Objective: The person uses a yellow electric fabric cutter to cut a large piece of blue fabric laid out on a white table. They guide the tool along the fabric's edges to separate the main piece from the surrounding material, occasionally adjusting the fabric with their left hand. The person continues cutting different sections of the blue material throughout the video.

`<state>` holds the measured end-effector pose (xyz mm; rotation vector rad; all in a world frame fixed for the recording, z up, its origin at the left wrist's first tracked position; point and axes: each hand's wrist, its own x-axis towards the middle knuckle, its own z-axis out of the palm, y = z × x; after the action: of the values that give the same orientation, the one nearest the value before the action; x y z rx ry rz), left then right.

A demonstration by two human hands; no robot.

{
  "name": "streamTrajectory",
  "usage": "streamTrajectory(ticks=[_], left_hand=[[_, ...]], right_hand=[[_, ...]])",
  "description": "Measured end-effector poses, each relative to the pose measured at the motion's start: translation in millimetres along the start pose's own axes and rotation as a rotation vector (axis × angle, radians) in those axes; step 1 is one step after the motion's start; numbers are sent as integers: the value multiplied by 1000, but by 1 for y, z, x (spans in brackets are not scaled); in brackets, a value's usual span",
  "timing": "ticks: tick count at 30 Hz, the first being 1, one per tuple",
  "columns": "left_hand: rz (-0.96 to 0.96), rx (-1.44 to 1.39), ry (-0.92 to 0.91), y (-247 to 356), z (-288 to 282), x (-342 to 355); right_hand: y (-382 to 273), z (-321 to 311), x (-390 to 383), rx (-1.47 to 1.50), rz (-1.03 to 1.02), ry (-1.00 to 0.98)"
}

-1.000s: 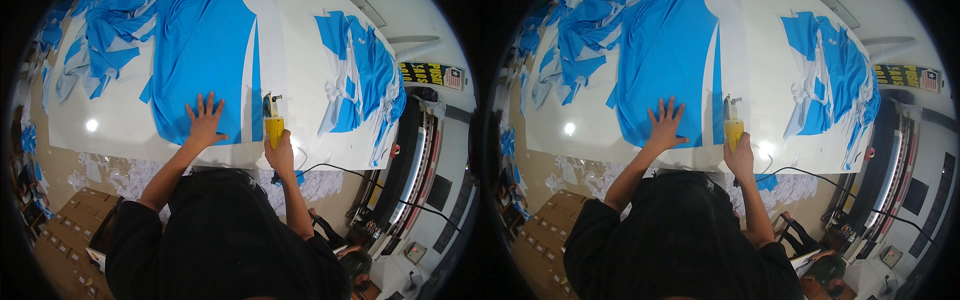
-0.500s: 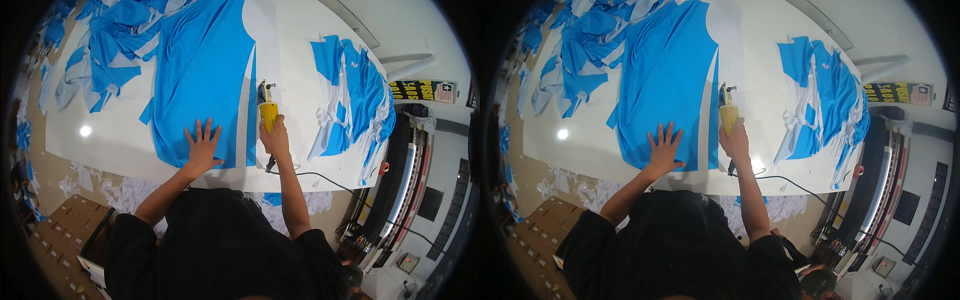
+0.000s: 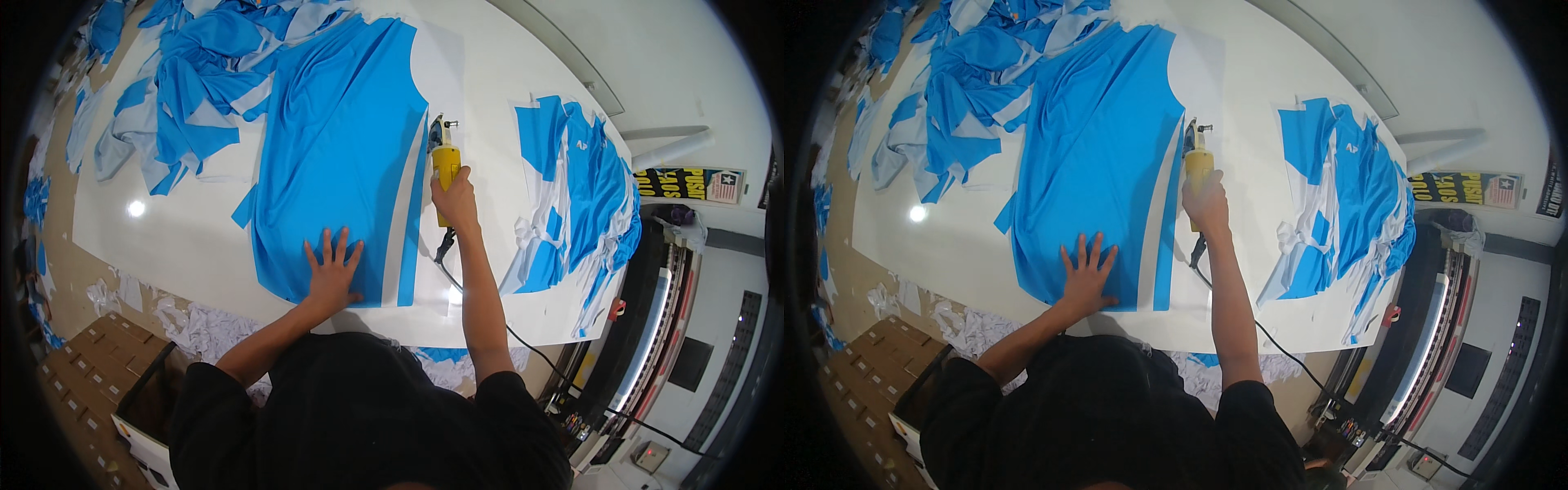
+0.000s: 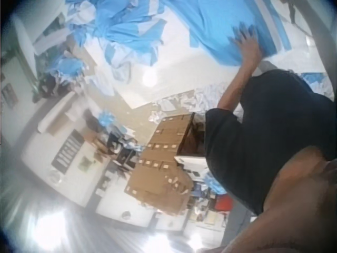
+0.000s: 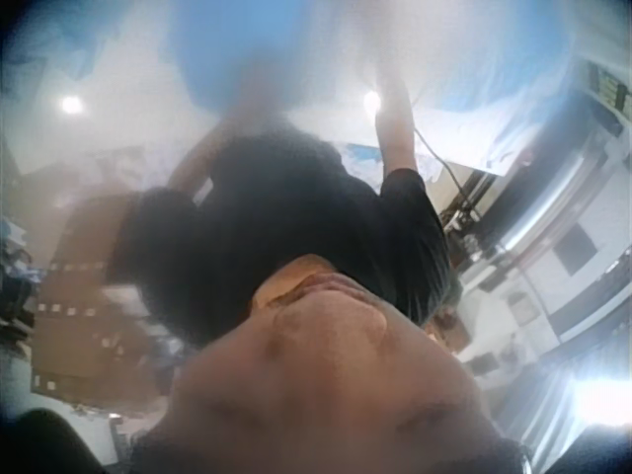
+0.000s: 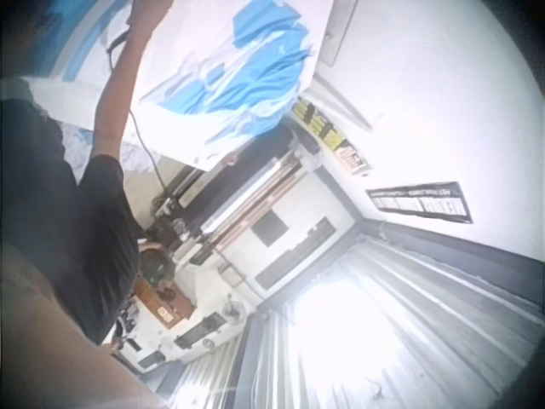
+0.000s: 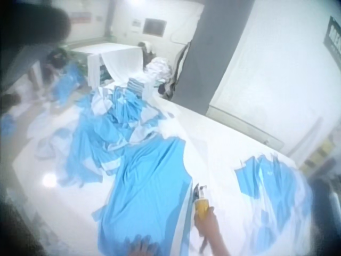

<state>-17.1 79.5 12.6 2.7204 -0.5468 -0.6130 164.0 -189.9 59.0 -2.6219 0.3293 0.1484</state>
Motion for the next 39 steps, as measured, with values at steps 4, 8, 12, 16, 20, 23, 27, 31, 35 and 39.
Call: streamTrajectory(ticks=[4,8,12,16,20,23,27,31,35,39], left_hand=[[5,-25,36,-1,0,-3],[-4,10,53,1,3,-4],[20,25,74,-2,11,0],[-5,9,47,-1,12,-7],[-61,-22,-47,-13,9,-37],[-115,42,-103,-18,5,-58],[-161,35,-165,-21,0,-69],[-156,34,-151,-21,2,-69],[-148,14,-129,-20,-2,-68],[-156,11,-124,-19,-1,-68]], right_hand=[[-11,-2,33,6,5,-17],[-19,-3,72,-29,2,-2],[-20,-3,114,-34,10,30],[-21,-7,137,-17,-16,-5],[15,-14,101,-39,-132,-74],[55,-42,50,-62,-198,-159],[82,-61,33,-133,-322,-283],[77,-69,46,-159,-352,-320],[67,-70,67,-179,-379,-321],[69,-69,79,-197,-405,-343]])
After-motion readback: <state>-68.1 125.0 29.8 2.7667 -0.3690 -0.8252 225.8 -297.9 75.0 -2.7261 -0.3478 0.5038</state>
